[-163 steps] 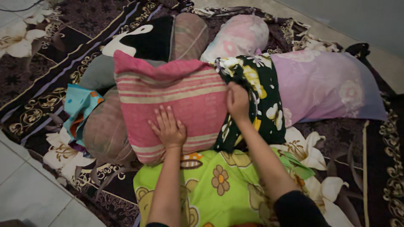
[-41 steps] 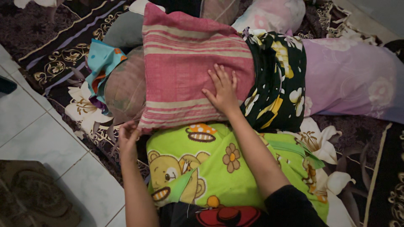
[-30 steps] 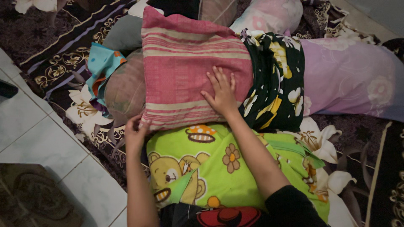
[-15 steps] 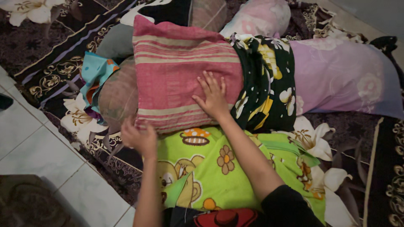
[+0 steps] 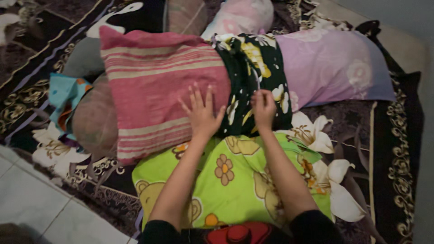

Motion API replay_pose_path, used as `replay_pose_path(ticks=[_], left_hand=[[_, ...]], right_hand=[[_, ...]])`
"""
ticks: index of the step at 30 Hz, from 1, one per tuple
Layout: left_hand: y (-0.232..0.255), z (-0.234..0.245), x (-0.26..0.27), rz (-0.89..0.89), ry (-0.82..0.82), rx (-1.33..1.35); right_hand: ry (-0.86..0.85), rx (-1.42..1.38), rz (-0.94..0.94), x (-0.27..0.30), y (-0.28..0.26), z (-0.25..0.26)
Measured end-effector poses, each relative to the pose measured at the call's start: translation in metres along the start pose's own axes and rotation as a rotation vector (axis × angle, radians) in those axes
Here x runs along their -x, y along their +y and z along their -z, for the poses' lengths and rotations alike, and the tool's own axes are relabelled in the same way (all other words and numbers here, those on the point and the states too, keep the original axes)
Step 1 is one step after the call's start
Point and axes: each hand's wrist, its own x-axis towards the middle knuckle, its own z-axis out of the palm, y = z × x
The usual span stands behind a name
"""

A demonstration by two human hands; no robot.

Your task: The person puts pillowcases on two pillows. First, they insert a pink striped pillow into a dark green pillowcase with yellow floral patterns, then they insert a second pillow into a purple pillowcase with a large pink flower design.

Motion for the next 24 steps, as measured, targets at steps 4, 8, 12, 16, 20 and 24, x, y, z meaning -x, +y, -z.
replay_pose_path(ticks=[4,8,12,16,20,24], left_hand=[[-0.007,-0.022,-0.011,0.062,-0.111,-0.137],[-0.018,-0.036,-0.001,-0.018,0.035,-0.237],[-0.026,-0.047,0.004,-0.058,0.121,-0.257],[-0.029,-0.052,0.006,-0.075,0.149,-0.279],[-0.028,-0.05,0.008,-0.068,0.115,-0.298],[-0.026,-0.048,0.007,-0.046,0.089,-0.285]], right_hand=[[0.207,0.53,0.002,0.01,0.039,0.028],[0.146,0.787,0.037,0.03,0.051,0.012],[0.131,1.026,0.257,0.039,0.045,-0.007],[0.109,1.036,0.26,0.035,0.051,-0.007],[0.133,1.063,0.3,0.028,0.069,-0.001],[0.162,1.064,0.334,0.025,0.077,0.003]])
